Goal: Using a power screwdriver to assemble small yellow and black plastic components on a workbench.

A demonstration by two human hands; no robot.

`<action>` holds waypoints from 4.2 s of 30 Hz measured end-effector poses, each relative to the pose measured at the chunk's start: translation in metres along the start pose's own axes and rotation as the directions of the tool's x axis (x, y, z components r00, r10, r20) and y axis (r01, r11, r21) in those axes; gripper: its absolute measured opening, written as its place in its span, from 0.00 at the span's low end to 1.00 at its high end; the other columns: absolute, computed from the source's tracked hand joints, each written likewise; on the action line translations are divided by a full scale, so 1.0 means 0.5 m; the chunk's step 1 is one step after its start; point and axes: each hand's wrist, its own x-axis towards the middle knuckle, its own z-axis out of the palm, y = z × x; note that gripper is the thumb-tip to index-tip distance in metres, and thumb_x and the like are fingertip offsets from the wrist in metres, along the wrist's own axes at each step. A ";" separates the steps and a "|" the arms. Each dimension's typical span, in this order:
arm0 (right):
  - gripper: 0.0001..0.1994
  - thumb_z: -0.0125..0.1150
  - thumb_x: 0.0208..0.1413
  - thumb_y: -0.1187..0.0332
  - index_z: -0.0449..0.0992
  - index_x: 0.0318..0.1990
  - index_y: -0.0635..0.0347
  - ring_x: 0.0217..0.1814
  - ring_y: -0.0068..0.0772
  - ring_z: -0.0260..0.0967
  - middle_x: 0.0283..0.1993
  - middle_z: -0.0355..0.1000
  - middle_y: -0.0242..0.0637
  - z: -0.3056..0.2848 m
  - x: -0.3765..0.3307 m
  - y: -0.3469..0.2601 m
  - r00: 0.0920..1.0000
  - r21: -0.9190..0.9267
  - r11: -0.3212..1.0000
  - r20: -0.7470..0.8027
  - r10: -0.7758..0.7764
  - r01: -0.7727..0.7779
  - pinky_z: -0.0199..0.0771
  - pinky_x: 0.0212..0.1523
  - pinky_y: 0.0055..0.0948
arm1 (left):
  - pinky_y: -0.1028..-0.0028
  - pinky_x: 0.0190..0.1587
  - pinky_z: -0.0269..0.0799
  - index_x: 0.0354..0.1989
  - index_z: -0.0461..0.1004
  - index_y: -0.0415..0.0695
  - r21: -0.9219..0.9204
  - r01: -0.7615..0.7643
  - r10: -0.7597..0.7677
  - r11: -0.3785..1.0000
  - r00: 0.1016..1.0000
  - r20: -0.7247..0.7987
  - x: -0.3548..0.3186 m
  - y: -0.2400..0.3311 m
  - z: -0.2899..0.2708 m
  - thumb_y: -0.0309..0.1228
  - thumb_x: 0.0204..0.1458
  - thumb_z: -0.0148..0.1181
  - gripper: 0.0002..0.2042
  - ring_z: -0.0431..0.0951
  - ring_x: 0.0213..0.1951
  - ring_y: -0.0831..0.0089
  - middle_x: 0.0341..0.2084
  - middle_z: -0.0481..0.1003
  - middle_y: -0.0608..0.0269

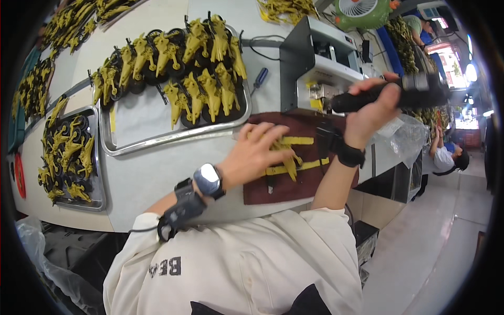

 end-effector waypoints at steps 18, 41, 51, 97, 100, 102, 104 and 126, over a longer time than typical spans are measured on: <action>0.46 0.44 0.47 0.30 0.48 0.57 0.66 0.14 0.35 0.61 0.22 0.65 0.43 -0.081 -0.205 -0.081 0.986 0.256 0.966 0.155 -0.063 0.022 0.66 0.19 0.33 | 0.46 0.62 0.36 0.50 0.64 0.46 -0.186 0.129 -0.116 0.974 0.990 0.078 0.015 0.033 -0.015 0.48 0.28 0.68 0.37 0.51 0.63 0.51 0.61 0.54 0.49; 0.37 0.60 0.44 0.39 0.56 0.48 0.61 0.18 0.31 0.62 0.23 0.66 0.38 -0.063 -0.233 -0.021 0.961 0.205 0.956 0.225 0.163 -0.211 0.65 0.21 0.28 | 0.52 0.61 0.42 0.60 0.56 0.47 -0.157 0.200 -0.172 0.967 0.969 0.175 -0.008 0.012 0.028 0.45 0.29 0.68 0.44 0.51 0.64 0.56 0.63 0.52 0.52; 0.39 0.42 0.48 0.30 0.57 0.52 0.59 0.14 0.31 0.61 0.18 0.65 0.38 -0.061 -0.083 -0.054 0.995 0.127 0.989 0.048 -0.087 0.080 0.63 0.18 0.31 | 0.55 0.60 0.45 0.61 0.56 0.47 -0.116 0.203 -0.183 0.972 0.970 0.161 -0.019 0.010 0.028 0.47 0.31 0.65 0.44 0.54 0.63 0.57 0.62 0.54 0.52; 0.31 0.52 0.50 0.41 0.59 0.43 0.64 0.15 0.32 0.60 0.17 0.63 0.38 -0.018 -0.028 -0.014 0.997 -0.024 0.999 0.061 0.040 -0.039 0.64 0.19 0.30 | 0.57 0.61 0.48 0.60 0.56 0.45 -0.171 0.234 -0.217 0.957 0.969 0.114 -0.011 0.013 0.027 0.46 0.30 0.68 0.45 0.55 0.61 0.56 0.61 0.56 0.53; 0.38 0.47 0.49 0.34 0.56 0.48 0.65 0.14 0.32 0.60 0.19 0.63 0.38 -0.025 -0.108 -0.034 0.973 0.103 0.988 0.212 0.091 -0.115 0.64 0.18 0.30 | 0.57 0.61 0.48 0.60 0.57 0.45 -0.163 0.234 -0.223 0.958 0.971 0.085 -0.013 0.008 0.031 0.45 0.29 0.68 0.45 0.55 0.61 0.56 0.61 0.56 0.54; 0.42 0.45 0.49 0.32 0.52 0.53 0.67 0.14 0.33 0.60 0.20 0.64 0.40 -0.025 -0.143 -0.031 0.979 0.139 0.987 0.195 0.058 -0.087 0.65 0.19 0.32 | 0.58 0.61 0.48 0.60 0.57 0.45 -0.168 0.236 -0.225 0.957 0.971 0.084 -0.018 0.009 0.036 0.45 0.29 0.68 0.45 0.55 0.61 0.57 0.61 0.56 0.55; 0.42 0.45 0.49 0.33 0.51 0.53 0.67 0.14 0.33 0.60 0.20 0.65 0.40 -0.022 -0.148 -0.029 0.983 0.064 0.994 0.166 0.081 -0.093 0.66 0.20 0.32 | 0.58 0.61 0.48 0.60 0.57 0.46 -0.177 0.241 -0.231 0.954 0.970 0.076 -0.013 0.009 0.037 0.45 0.28 0.69 0.45 0.55 0.61 0.57 0.61 0.56 0.55; 0.27 0.53 0.52 0.46 0.57 0.47 0.60 0.18 0.33 0.63 0.20 0.65 0.40 -0.030 -0.154 0.009 0.975 0.143 0.984 0.207 0.080 -0.111 0.67 0.21 0.31 | 0.56 0.60 0.48 0.60 0.58 0.46 -0.140 0.241 -0.229 0.960 0.969 0.096 -0.011 0.005 0.034 0.48 0.32 0.65 0.42 0.55 0.61 0.55 0.61 0.56 0.53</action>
